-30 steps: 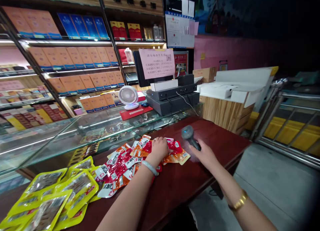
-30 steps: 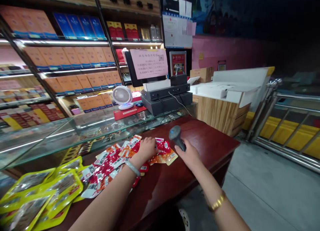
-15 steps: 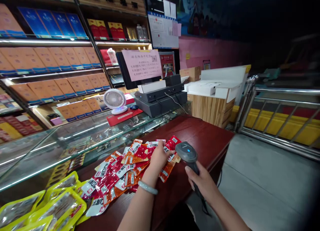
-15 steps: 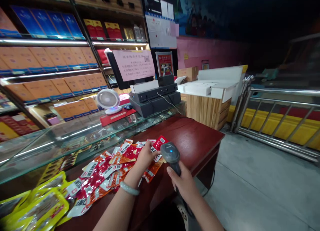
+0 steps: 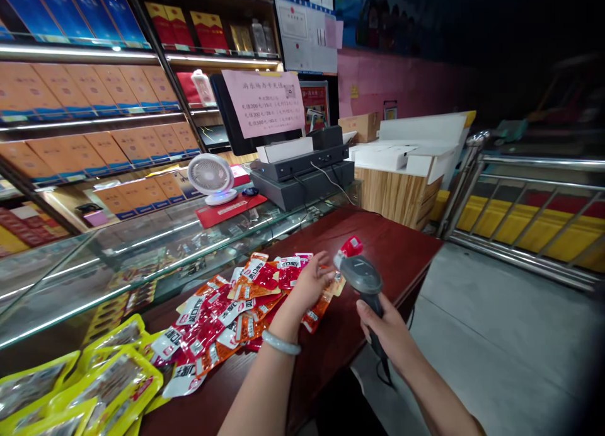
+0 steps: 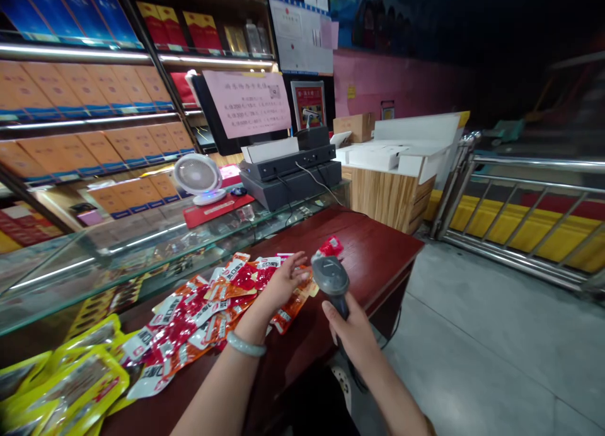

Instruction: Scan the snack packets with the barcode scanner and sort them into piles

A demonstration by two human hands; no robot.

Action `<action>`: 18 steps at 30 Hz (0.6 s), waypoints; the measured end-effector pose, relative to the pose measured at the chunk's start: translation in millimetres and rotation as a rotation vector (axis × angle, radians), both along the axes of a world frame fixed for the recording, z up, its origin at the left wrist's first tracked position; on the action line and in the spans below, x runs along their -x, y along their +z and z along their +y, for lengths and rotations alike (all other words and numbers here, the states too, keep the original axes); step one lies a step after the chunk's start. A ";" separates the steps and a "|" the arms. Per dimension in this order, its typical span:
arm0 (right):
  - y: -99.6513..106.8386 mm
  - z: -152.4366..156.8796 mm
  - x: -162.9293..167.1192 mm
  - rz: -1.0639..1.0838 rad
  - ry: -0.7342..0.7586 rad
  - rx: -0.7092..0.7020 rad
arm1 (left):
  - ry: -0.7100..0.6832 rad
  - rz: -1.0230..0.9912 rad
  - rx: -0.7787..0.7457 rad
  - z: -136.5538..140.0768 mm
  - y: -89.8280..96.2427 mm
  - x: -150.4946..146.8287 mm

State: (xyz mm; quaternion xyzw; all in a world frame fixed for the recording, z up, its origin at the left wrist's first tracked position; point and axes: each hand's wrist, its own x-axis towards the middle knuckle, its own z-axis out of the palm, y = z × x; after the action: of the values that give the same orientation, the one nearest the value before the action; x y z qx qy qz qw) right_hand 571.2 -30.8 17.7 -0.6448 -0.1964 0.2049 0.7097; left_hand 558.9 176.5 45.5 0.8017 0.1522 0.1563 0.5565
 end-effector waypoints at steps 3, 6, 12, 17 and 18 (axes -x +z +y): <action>-2.8 -3.9 -1.3 0.029 0.005 -0.011 | 0.032 0.045 -0.301 0.7 3.6 5.2; -3.3 -8.2 -0.2 0.031 -0.005 0.000 | 0.121 0.167 -0.752 0.6 9.5 16.0; -6.1 -12.9 1.6 0.012 -0.008 0.047 | 0.106 0.390 -0.969 -3.1 10.8 20.0; -11.8 -13.6 2.6 0.010 -0.017 0.051 | 0.106 0.392 -0.947 2.6 13.2 13.8; -11.8 -14.2 3.4 0.011 -0.026 0.048 | 0.120 0.385 -0.926 4.0 14.2 13.6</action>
State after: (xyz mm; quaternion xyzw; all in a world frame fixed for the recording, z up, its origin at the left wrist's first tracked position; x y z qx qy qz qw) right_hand 567.8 -44.9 5.8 -0.6632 -0.1791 0.2040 0.6975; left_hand 545.3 180.5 59.7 0.9685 0.2126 0.0888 0.0945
